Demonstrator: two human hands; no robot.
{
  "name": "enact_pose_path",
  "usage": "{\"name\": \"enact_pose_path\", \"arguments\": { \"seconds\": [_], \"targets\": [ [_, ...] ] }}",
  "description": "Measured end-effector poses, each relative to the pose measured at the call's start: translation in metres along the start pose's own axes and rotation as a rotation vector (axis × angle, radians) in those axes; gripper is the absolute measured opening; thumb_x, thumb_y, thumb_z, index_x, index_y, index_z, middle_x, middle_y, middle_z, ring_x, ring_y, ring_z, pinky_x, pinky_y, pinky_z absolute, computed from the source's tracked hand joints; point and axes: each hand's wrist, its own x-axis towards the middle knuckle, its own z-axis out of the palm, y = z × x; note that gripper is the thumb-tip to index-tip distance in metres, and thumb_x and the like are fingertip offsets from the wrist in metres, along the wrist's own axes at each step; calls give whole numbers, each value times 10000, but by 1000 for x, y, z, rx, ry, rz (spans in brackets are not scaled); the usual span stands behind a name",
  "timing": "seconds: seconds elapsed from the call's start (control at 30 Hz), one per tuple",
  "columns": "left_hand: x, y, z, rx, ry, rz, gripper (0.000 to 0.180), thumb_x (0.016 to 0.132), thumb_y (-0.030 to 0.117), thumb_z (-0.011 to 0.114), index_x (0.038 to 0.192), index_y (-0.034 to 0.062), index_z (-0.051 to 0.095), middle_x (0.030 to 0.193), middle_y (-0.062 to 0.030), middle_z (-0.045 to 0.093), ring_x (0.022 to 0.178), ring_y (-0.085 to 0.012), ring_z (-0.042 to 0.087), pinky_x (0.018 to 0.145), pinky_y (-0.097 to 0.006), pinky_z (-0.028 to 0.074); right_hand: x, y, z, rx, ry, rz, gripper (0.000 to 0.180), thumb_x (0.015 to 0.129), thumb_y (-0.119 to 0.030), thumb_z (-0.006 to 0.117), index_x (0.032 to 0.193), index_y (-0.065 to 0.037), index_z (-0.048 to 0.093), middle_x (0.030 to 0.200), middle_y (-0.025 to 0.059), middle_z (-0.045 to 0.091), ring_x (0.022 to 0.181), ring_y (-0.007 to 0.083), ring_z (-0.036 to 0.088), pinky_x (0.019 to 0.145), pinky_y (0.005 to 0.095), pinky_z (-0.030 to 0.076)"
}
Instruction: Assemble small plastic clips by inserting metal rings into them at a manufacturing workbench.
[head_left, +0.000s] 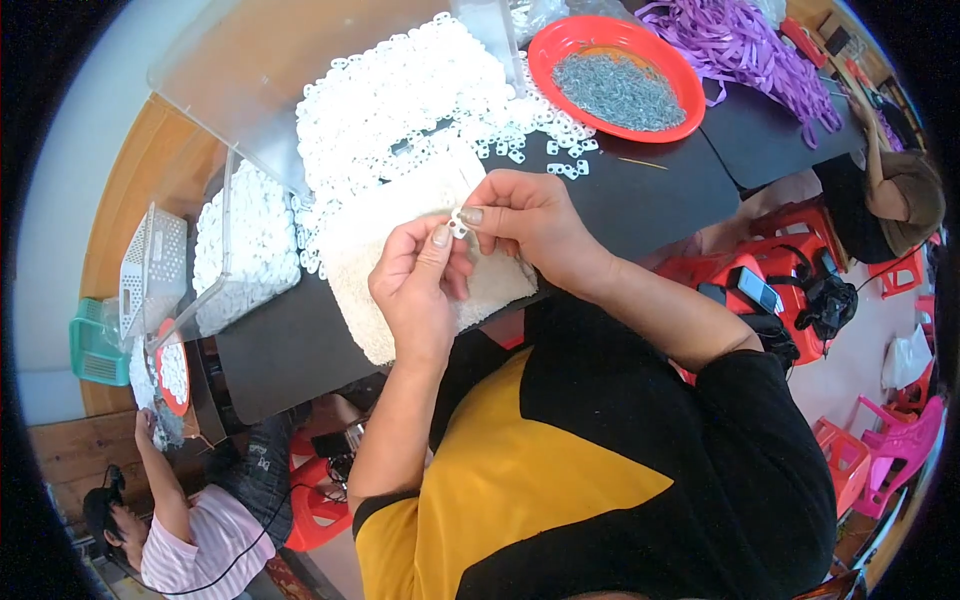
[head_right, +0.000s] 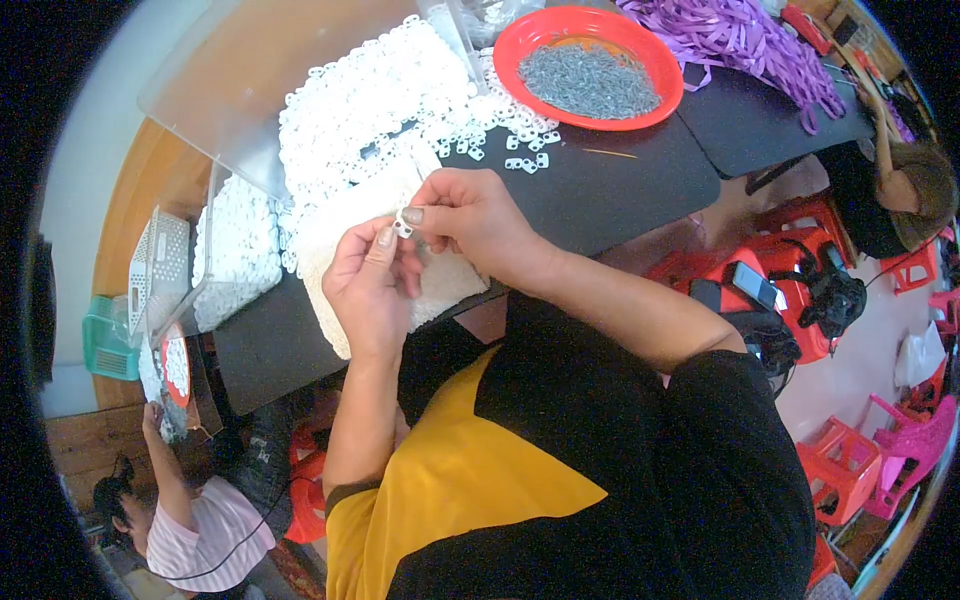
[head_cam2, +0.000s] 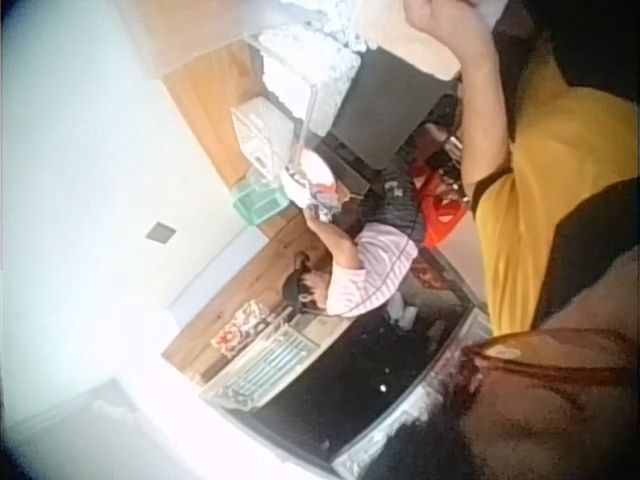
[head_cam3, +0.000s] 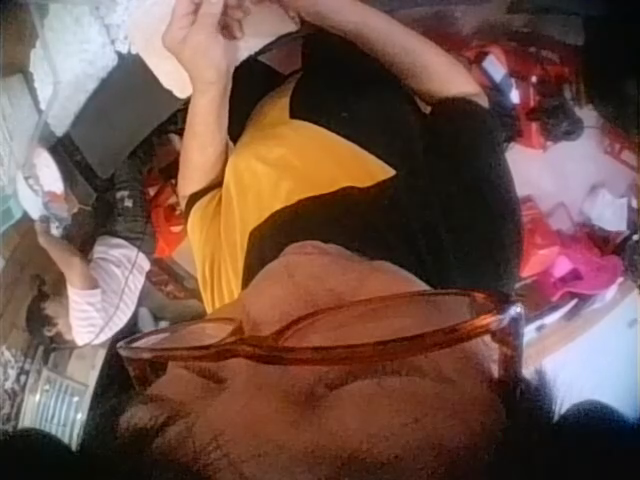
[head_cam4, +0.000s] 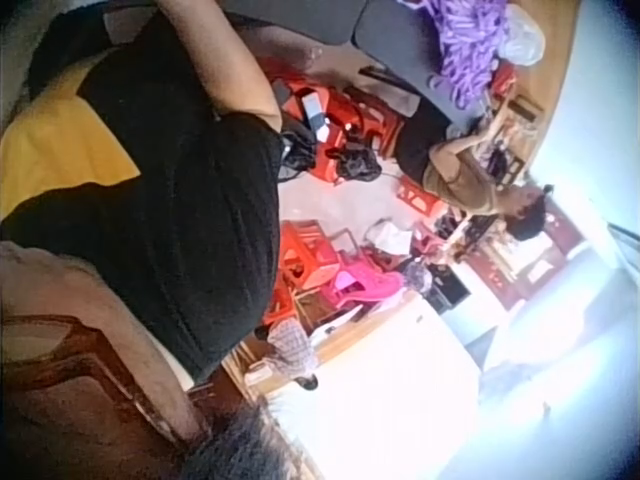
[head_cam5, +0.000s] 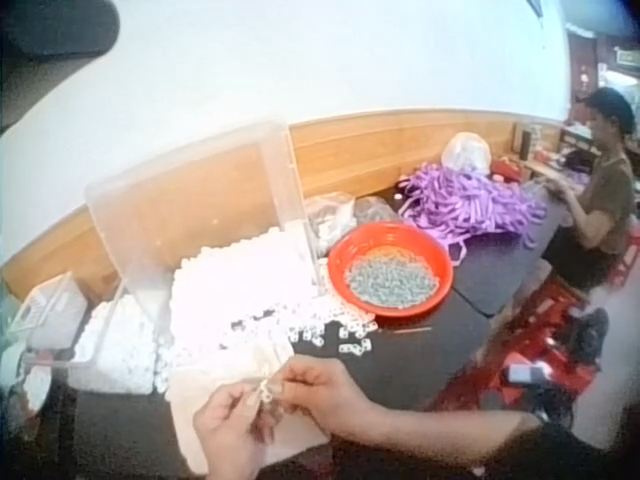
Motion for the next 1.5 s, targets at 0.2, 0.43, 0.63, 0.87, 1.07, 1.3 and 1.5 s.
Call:
{"name": "enact_pose_path", "arguments": {
  "seconds": [0.2,0.43,0.63,0.87,1.07,1.3,1.5],
  "targets": [
    [-2,0,-10,63,36,55,108,931,75,589,992,-6,627,772,-45,625,588,-59,522,469,-180,378,-3,1,-8,-167,53,-42,119,881,-115,642,909,1,628,676,12,594,609,69,533,536,224,404],
    [-7,-4,-25,165,40,189,69,899,25,611,963,12,630,770,-5,595,602,-46,518,494,-164,371,-18,4,-48,-1147,171,-582,95,806,-52,664,840,-20,582,726,124,574,634,276,589,558,353,459],
    [-6,-5,-31,128,10,178,71,891,12,610,958,6,632,779,1,591,617,-44,522,507,-162,377,-19,0,-53,-1459,105,-697,147,759,-33,670,842,-43,549,730,110,558,672,318,584,572,417,464],
    [-8,-7,-34,132,12,180,86,881,-6,617,965,-15,632,765,-14,595,610,-55,526,506,-175,380,-9,-11,-57,-1515,12,-390,94,835,-97,628,888,-52,565,779,127,583,730,328,596,597,435,463],
    [-9,-8,-40,136,-60,183,68,887,-46,590,950,-19,590,866,-4,552,716,-35,487,624,-155,400,-10,-14,-53,-1549,-47,-429,124,811,-74,638,893,-42,550,777,128,559,719,333,578,591,423,456],
    [-9,-4,-38,85,-81,189,93,869,-75,606,945,-28,581,880,-8,527,744,-39,480,655,-160,398,-9,-17,-46,-1671,-164,-613,178,782,-59,661,896,-44,524,774,123,521,692,325,556,574,419,445],
    [-9,-4,-40,111,-77,220,81,864,-64,614,922,-21,579,855,-11,527,699,-41,451,629,-164,380,0,-20,-58,-1593,-182,-376,152,813,-73,644,894,-42,519,770,123,521,693,332,555,582,430,441]
  ]
}}
